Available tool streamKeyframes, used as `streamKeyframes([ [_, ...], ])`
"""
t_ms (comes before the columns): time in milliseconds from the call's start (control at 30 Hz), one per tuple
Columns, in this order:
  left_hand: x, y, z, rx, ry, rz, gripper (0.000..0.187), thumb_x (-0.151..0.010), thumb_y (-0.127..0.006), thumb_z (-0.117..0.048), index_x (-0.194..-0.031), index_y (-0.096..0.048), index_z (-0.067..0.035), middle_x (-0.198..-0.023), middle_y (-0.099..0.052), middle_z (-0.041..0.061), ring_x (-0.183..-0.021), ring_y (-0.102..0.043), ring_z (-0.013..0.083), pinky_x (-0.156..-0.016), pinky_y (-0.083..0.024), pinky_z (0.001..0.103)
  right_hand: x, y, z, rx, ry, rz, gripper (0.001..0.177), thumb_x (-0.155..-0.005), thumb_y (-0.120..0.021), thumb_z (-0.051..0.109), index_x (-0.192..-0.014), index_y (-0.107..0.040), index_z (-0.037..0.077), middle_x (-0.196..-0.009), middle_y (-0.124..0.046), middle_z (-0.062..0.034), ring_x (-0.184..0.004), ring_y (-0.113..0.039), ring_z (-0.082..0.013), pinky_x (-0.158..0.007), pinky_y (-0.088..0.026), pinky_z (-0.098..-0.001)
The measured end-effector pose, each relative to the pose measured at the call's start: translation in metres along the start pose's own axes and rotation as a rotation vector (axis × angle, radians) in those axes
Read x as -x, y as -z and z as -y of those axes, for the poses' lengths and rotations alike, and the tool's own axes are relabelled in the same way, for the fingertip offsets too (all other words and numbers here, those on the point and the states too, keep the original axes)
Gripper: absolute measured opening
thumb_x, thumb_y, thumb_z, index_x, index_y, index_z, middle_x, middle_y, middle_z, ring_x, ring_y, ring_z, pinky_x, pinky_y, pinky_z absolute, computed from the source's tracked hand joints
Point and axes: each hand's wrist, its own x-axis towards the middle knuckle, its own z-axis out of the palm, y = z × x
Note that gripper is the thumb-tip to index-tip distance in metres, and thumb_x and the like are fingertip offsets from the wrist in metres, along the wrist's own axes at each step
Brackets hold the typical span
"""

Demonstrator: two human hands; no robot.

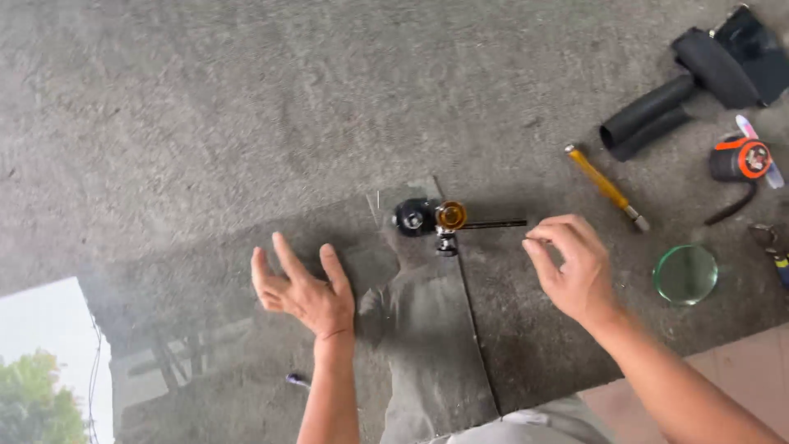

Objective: Measuring, marking, and scoring a circular shape on a glass pane using a circular glass cutter

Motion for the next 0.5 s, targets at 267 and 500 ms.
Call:
streamKeyframes([
  [267,-0.007,0.001,-0.018,-0.048,0.033,0.114,0.065,-0.104,-0.051,-0.046,-0.156,-0.044,-0.007,-0.157,-0.031,0.024,-0.145,-0.032,0.0410,-0.115,-0.017,0.058,-0.020,-0.022,-0.010,0.027,0.066,0.029,0.024,-0.094,-0.073,0.025,-0.109,-0.070,0.006,-0.111,-0.060,-0.0108,-0.101,-0.059,-0.0303,-0.086,-0.051,-0.0426],
  [500,-0.014,-0.002,-0.028,-0.059,0.128,0.260,0.068,-0.100,-0.045,-0.040,-0.157,-0.040,-0.003,-0.167,-0.025,0.024,-0.158,-0.018,0.0429,-0.124,-0.008,0.063,-0.025,-0.045,-0.027,-0.050,0.068,0.006,0.020,-0.093,-0.067,0.025,-0.089,-0.065,0.005,-0.107,-0.066,-0.0125,-0.095,-0.063,-0.0271,-0.092,-0.042,-0.0419],
])
